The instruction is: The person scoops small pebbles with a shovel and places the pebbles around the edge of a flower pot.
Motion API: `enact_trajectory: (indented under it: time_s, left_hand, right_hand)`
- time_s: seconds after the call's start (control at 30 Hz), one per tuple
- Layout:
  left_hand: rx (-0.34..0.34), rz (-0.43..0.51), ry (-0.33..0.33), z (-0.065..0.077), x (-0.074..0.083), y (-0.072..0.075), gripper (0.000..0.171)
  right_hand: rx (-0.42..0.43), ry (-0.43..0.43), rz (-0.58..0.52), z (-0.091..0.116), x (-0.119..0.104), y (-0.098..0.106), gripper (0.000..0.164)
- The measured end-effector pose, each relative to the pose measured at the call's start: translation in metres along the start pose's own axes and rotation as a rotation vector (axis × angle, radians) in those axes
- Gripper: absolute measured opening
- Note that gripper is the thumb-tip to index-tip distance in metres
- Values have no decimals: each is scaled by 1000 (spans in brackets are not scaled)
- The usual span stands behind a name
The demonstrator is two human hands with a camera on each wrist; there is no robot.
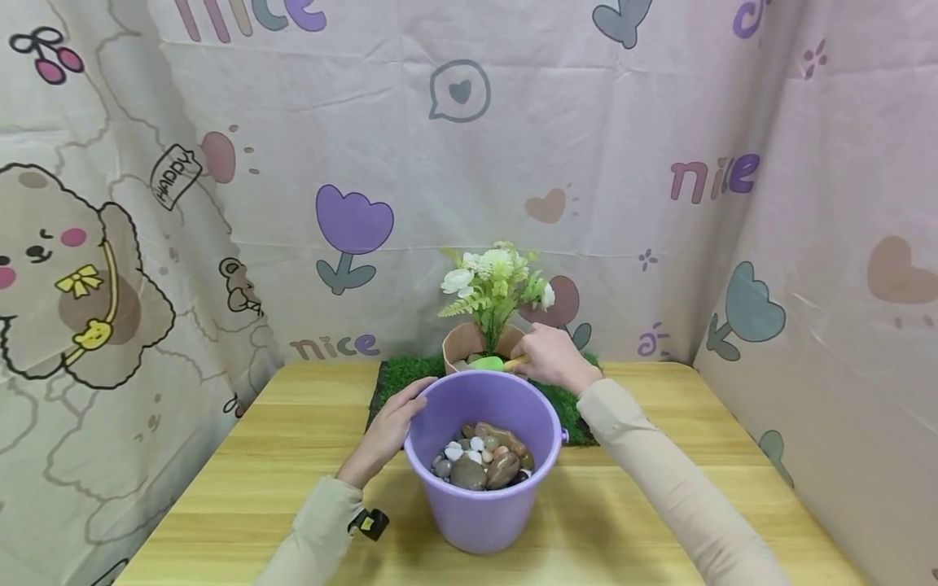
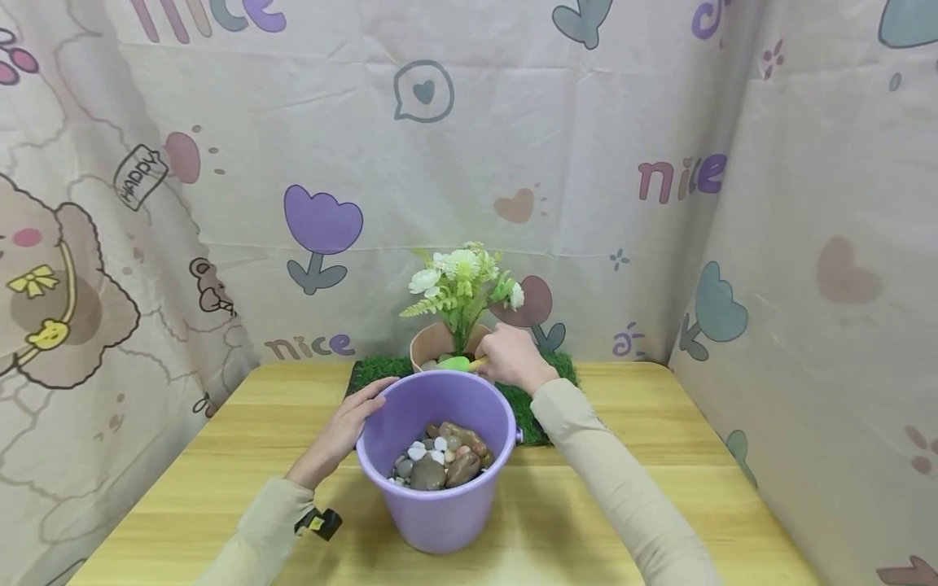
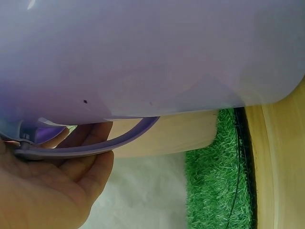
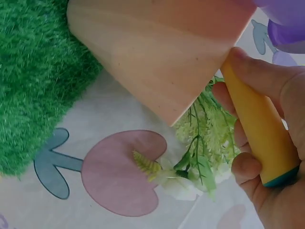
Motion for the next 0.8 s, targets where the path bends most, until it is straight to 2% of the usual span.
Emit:
enact_trajectory:
  time_s: [0.2,0.4,0.57,0.8]
  left_hand:
    - [-4,2,16,1,2,0,42]
    - [-7,12,4,3,2,0,43]
    - [0,18,-7,2,3,1,42]
    - [-6,19,-2,1,4,1,42]
  right_hand:
    - [32,101,47,0,-7,2,10]
    - [79,159,57,2,-12,4,3]
    - [107,159,43,3,-15,8,22]
    - [121,181,93,6,-12,7,7]
Point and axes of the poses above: each hand's wrist, its own z-axis away from the middle knuckle, its own y-axis out of the back of the hand, x = y × z, the point moved 6 cm from there along -z, towards the middle knuckle, and after that the axes turned 13 degrees about x, right-handed, at the moved point
